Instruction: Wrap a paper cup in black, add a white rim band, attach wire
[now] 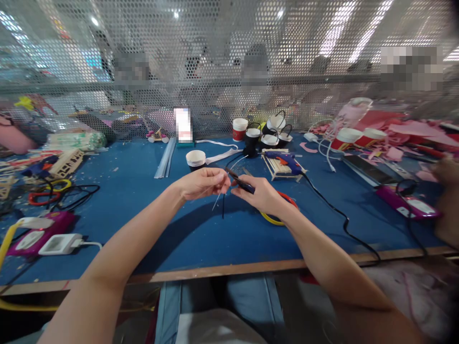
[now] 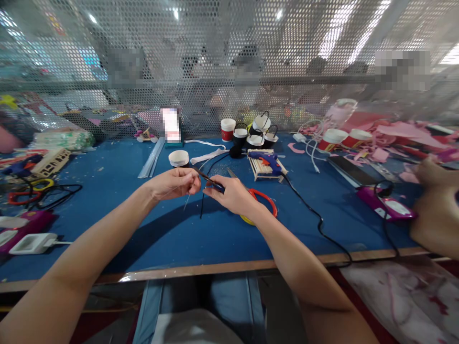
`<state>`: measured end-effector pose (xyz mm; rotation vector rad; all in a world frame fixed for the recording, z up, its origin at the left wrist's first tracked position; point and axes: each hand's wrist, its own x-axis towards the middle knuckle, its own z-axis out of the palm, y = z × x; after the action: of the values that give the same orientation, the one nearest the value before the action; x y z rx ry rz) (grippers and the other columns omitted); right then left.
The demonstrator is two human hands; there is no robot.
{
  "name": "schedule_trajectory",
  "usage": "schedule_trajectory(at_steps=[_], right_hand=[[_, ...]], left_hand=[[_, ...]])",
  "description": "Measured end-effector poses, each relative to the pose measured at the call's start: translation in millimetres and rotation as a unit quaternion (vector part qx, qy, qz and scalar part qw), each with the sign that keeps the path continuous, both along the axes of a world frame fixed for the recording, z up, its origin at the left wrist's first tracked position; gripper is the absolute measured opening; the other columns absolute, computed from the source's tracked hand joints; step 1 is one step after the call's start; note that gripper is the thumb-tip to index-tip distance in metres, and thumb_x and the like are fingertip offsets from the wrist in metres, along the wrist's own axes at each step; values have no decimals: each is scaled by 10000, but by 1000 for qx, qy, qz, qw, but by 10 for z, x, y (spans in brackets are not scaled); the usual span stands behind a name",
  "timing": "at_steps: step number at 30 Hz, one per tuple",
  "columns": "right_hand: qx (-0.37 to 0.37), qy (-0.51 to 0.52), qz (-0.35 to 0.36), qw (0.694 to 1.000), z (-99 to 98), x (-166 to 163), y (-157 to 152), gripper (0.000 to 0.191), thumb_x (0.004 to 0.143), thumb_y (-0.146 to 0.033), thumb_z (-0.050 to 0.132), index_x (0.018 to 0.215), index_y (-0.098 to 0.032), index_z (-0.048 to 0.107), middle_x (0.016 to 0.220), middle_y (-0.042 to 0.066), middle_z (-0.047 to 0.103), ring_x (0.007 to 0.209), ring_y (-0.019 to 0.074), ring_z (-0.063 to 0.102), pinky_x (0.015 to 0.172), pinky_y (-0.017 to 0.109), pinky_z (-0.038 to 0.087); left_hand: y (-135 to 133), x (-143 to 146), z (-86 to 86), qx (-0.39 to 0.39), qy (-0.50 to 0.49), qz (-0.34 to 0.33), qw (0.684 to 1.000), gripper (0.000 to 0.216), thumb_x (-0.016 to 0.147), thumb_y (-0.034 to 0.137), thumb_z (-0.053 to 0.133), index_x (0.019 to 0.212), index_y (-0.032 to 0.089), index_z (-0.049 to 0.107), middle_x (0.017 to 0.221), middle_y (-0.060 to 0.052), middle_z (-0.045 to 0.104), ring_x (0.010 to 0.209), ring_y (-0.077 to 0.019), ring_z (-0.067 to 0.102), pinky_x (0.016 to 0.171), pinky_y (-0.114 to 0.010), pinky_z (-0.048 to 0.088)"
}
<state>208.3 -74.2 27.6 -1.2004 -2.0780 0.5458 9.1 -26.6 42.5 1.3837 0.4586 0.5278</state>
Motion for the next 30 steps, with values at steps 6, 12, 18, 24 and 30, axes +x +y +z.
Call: schedule_trajectory(at_steps=[6,12,18,24,30], right_hand=[[28,-56,-56,996,-39,-16,32,216,809,-364,526,842,-170,614,772,47,646,672,156,560,619,265,388],[5,-43,-69,997,-62,-22,38,235,812,-396,518,849,-184,612,759,32,651,663,155,561,609,259,387],[1,5,-16,1000,-43,5,17,271,815,-427,510,879,-188,622,807,27,660,720,153,567,652,253,402],[25,-40,-59,997,-74,-24,51,232,820,-386,515,866,-180,611,794,40,656,687,158,572,629,259,395],[19,-109,-102,989,-88,-63,61,222,820,-349,515,874,-159,616,827,85,669,757,214,600,672,301,397]], left_hand=[[-165,51,191,388,243,186,869,221,765,308,558,616,147,530,581,1,513,572,-99,441,594,-253,357],[-223,38,291,454,279,219,817,222,797,319,518,692,141,601,638,-28,571,612,-118,477,613,-267,370],[-10,-68,153,124,76,17,989,280,797,416,528,810,142,581,798,-51,612,695,-97,530,660,-245,408],[-88,18,141,308,211,133,918,268,761,384,561,638,148,529,608,-5,526,583,-100,456,599,-258,366],[-275,86,256,522,379,270,715,208,775,279,522,630,141,579,618,-55,579,654,-176,528,685,-346,375]])
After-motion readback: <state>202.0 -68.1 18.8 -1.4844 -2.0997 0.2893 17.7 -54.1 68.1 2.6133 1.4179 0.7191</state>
